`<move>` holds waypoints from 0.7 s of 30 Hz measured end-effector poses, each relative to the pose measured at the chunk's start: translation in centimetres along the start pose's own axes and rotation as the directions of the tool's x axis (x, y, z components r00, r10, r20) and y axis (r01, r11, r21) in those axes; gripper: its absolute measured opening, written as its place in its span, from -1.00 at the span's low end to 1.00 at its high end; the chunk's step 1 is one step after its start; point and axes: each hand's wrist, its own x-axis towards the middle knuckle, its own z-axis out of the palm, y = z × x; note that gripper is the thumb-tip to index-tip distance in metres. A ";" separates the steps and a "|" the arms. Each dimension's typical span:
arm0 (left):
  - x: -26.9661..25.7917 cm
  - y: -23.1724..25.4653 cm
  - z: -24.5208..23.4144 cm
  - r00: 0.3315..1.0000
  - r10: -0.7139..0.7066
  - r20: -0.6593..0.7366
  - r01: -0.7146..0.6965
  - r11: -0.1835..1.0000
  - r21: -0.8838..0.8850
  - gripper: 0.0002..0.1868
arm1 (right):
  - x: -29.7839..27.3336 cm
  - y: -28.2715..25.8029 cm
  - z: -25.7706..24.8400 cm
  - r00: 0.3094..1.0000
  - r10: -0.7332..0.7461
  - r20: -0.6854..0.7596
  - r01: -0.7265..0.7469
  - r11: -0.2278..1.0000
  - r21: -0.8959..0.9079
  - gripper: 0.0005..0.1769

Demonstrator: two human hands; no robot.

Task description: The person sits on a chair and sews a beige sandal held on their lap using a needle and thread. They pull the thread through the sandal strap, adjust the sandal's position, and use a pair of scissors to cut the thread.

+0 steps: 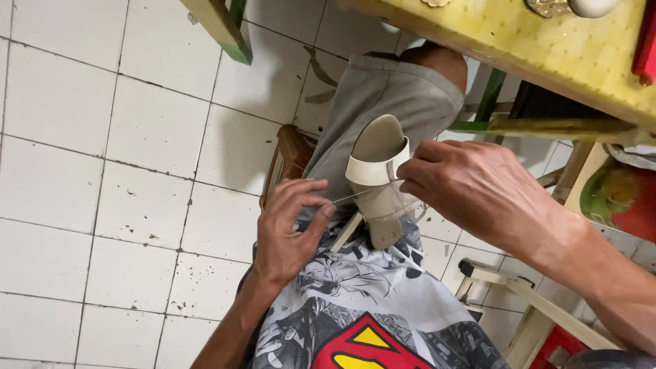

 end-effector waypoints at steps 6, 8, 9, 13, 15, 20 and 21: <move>-0.1 1.3 2.8 0.966 -0.243 0.082 0.218 0.612 -0.760 -0.84 | 0.0 -0.2 0.0 0.999 0.043 0.017 -0.043 0.999 -0.016 -0.77; -0.3 1.3 3.5 0.916 -0.299 0.268 0.310 0.106 -0.945 -0.92 | 0.0 -0.4 -0.4 0.998 0.060 0.014 -0.059 0.997 -0.042 -0.79; -0.3 1.2 3.7 0.916 -0.299 0.267 0.309 0.105 -0.945 -0.92 | 0.0 -0.4 -0.4 0.998 0.059 0.014 -0.058 0.997 -0.043 -0.79; -0.4 0.6 4.3 0.859 -0.351 0.373 0.381 -0.050 -0.923 -0.85 | 0.0 -0.4 -0.3 0.999 0.039 -0.012 -0.039 0.999 -0.010 -0.76; -0.5 0.4 4.5 0.850 -0.364 0.382 0.392 -0.050 -0.919 -0.85 | 0.0 -0.4 -0.2 0.999 0.034 -0.015 -0.035 0.999 -0.005 -0.75; 0.4 1.6 2.9 0.887 -0.430 0.166 0.370 0.449 -0.813 -0.79 | 0.0 -0.4 -0.2 0.999 0.045 0.006 -0.045 0.999 -0.026 -0.74; 0.3 1.5 2.5 0.887 -0.431 0.167 0.371 0.449 -0.813 -0.79 | 0.0 -0.3 -0.2 0.999 0.045 0.007 -0.045 0.999 -0.025 -0.74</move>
